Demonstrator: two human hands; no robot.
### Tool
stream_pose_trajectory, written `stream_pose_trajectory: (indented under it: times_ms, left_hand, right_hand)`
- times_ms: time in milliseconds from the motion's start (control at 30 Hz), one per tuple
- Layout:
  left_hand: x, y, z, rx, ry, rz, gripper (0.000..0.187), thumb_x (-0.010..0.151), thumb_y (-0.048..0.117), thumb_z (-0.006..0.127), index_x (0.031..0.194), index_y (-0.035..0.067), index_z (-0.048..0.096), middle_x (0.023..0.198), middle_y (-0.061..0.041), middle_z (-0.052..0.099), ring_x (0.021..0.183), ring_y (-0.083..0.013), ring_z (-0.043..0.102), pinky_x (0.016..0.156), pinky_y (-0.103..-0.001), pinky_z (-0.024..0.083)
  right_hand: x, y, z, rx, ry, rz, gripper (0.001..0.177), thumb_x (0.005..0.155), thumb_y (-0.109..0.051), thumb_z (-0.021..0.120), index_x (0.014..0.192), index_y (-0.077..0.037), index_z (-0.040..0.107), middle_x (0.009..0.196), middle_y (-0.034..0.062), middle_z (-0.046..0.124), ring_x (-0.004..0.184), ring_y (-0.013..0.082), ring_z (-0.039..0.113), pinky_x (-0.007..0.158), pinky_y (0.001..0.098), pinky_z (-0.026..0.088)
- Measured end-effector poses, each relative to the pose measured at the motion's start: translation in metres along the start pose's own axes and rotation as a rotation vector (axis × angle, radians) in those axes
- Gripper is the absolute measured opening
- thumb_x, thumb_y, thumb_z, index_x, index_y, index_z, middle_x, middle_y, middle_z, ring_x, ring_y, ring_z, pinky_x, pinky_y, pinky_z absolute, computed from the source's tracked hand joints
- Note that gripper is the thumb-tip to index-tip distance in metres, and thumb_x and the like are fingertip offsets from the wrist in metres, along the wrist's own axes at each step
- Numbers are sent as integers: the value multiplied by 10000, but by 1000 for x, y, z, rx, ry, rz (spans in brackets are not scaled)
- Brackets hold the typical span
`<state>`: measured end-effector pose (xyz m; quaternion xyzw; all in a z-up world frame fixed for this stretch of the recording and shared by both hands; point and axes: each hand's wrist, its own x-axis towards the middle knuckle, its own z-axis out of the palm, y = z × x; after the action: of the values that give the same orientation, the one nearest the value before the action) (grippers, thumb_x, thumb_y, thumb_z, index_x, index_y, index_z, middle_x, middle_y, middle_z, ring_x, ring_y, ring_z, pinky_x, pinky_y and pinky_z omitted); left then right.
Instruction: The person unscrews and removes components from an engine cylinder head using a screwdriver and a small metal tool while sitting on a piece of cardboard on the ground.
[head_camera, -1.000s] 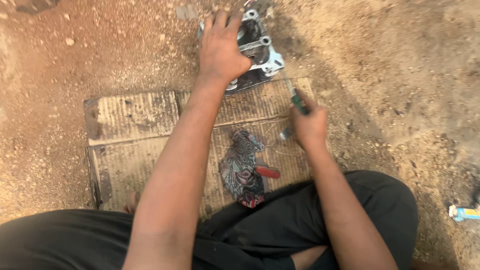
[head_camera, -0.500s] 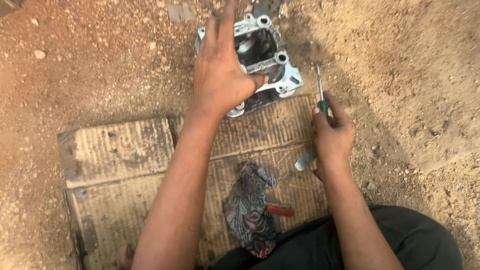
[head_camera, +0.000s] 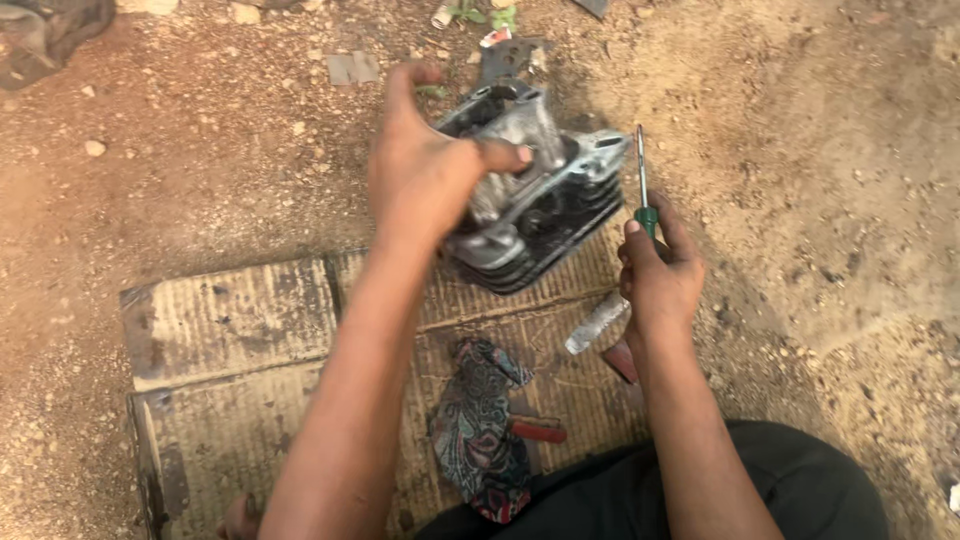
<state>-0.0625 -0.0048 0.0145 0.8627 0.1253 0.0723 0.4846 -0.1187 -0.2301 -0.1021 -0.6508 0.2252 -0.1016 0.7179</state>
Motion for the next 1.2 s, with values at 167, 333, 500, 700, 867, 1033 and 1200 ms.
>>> stream_pose_trajectory:
  times_ms: [167,333,500,700,867,1033,1200]
  left_hand:
    - [-2,5,-4,11,-38,-19,945,461,300,936,1318,225,545,1261,-99,679,1176,-311,636,1021,-482,475]
    - [-1,7,-5,-59,-86,-171,819,468,296,846,1252,209,626,1090,-94,789,1072,-261,731,922,-433,530]
    - [14,2,-12,-170,-117,-114,715,480,285,852,1159,125,697,1077,-115,767,1031,-267,716,889,-403,538]
    - [18,0,-12,-184,-144,-119,720,474,274,834,1164,115,706,1102,-100,761,1039,-258,704,876,-392,531]
    - [15,2,-13,-120,-181,-104,721,517,293,851,1200,129,688,1118,-113,749,1041,-254,704,884,-404,547]
    - [12,2,-11,-78,-205,-45,734,526,279,881,1213,137,666,1063,-123,757,980,-271,744,870,-406,569]
    - [11,1,-9,-179,-221,-44,746,552,294,857,1247,130,639,1070,-153,765,989,-332,755,861,-461,583]
  right_hand:
    - [0,-3,-1,-38,23,10,476,949,-114,678,1419,-141,615,759,-12,625,539,43,486,435,206,341]
    - [-3,8,-5,7,-14,-15,455,969,-96,672,1418,-147,621,811,-23,604,606,37,505,453,207,359]
    - [-7,10,-6,27,20,-11,461,959,-79,675,1416,-115,627,873,-53,629,655,20,544,515,178,408]
    - [-19,-20,-7,94,-2,-96,445,950,-66,656,1394,-95,627,783,-21,627,535,39,484,409,199,350]
    - [-26,-56,-34,-79,-60,-630,377,1050,5,669,1423,-24,626,904,7,650,669,57,581,506,209,452]
    - [-12,-64,-48,-206,96,-453,356,991,-48,667,1346,-36,635,813,-5,656,593,41,575,429,204,417]
    - [-5,-59,-51,-132,-39,-77,368,957,-116,702,1318,-43,681,757,17,671,566,52,542,456,211,360]
